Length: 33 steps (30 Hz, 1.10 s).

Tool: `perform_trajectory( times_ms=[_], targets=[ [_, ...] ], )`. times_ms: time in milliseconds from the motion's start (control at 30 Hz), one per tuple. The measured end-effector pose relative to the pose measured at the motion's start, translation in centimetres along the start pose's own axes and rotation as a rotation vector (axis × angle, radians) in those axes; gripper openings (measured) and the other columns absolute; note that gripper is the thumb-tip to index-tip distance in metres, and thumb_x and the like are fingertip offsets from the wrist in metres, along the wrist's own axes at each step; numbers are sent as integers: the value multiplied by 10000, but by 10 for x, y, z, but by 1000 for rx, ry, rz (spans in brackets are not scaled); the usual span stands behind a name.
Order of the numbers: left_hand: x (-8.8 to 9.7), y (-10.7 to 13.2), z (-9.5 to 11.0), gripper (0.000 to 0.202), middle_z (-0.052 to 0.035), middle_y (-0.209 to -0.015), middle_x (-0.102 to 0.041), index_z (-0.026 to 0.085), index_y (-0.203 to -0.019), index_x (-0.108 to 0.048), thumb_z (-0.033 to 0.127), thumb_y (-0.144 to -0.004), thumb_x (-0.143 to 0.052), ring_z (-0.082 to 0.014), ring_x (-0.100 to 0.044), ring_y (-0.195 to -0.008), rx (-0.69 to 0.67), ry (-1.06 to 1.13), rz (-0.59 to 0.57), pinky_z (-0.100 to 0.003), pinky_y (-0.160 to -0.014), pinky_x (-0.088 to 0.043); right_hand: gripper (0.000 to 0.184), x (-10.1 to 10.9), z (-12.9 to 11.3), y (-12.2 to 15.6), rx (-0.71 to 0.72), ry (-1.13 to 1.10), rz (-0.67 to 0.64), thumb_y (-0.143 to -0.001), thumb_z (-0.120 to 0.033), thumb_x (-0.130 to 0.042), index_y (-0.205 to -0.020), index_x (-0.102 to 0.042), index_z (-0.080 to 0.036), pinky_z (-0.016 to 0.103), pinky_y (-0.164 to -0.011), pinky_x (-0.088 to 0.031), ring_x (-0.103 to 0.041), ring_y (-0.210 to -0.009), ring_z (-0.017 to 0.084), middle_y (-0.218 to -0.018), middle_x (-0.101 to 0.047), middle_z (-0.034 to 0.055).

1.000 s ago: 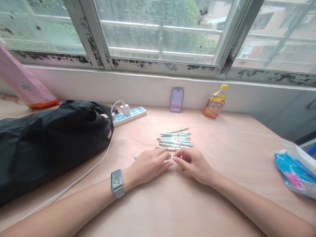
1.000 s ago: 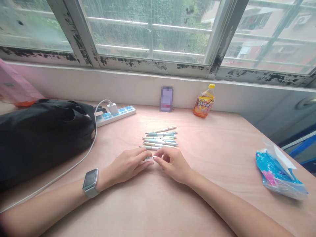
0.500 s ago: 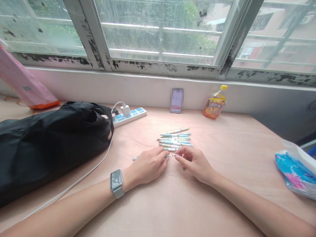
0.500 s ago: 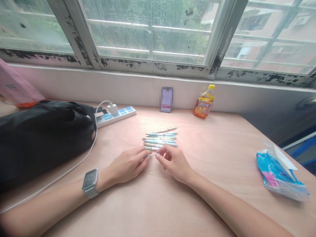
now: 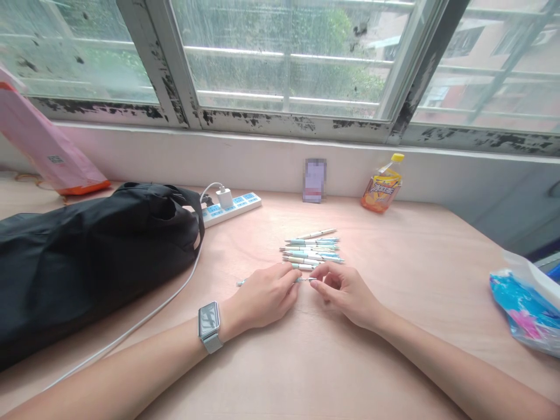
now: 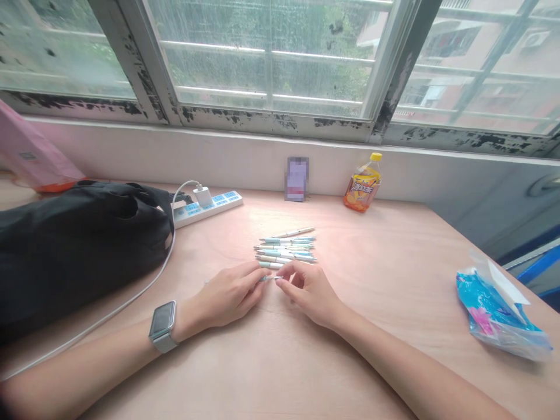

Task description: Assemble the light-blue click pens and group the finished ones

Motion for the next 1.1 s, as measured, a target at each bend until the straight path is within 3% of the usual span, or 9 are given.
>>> perform_trajectory(
  times_ms=[233, 433, 633, 833, 900, 1000, 1100],
  targets=[
    [-2, 2, 3, 367, -114, -1051, -642, 140, -1238, -549, 100, -903, -403, -261, -634, -967, -28, 3, -21, -399, -836, -560, 95, -2, -2, 0, 86, 65, 16, -918, -267, -623, -902, -677, -190, 225, -495, -371, -458, -481, 94, -578, -553, -55],
    [-3, 2, 7, 332, -130, -1046, -646, 127, -1221, -545, 100, -941, -368, -275, -625, -973, -77, -30, 49, -417, -825, -568, 98, -2, -4, 1, 176, 84, 58, -931, -263, -618, -946, -688, -197, 223, -514, -400, -475, -508, 94, -655, -601, -35],
    [-7, 7, 6, 547, -164, -1167, -647, 77, -1483, -305, 29, -940, -358, -288, -599, -1092, -148, -156, 60, -419, -875, -555, 102, -3, -2, 2, 216, 140, 98, -943, -253, -596, -943, -680, -196, 229, -540, -423, -505, -540, 102, -729, -653, -10],
    [2, 6, 2, 690, -58, -1031, -660, 255, -1544, -262, 0, -920, -410, -242, -620, -832, -74, -362, 8, -394, -744, -540, 173, -3, -3, 1, 208, 175, 104, -979, -320, -560, -971, -683, -198, 244, -552, -428, -526, -570, 124, -723, -654, 2],
    [3, 5, 2, 693, -45, -957, -651, 268, -1548, -260, 3, -923, -396, -240, -617, -781, -67, -411, -3, -373, -691, -526, 221, -2, -4, 1, 192, 194, 99, -992, -343, -540, -898, -676, -196, 250, -558, -418, -528, -585, 135, -670, -622, -1],
    [2, 4, 6, 444, -72, -935, -648, 175, -1423, -429, 116, -986, -387, -251, -621, -807, -68, -353, 36, -366, -683, -522, 326, -2, -5, 0, 162, 218, 90, -1009, -363, -498, -755, -614, -197, 250, -557, -388, -512, -592, 141, -620, -573, -6],
    [1, 3, 7, 230, -88, -905, -628, 162, -1026, -590, 160, -998, -362, -259, -597, -802, -36, -259, 21, -384, -691, -519, 339, -1, -4, 0, 119, 220, 94, -1017, -368, -469, -750, -590, -198, 245, -548, -365, -498, -587, 141, -606, -548, -11]
  ],
)
Point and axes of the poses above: each hand's wrist, its own y-axis away from the middle knuckle, its own x-axis out of the back of the hand, z = x × y, the point moved 4 cm from there along -y, towards the middle knuckle
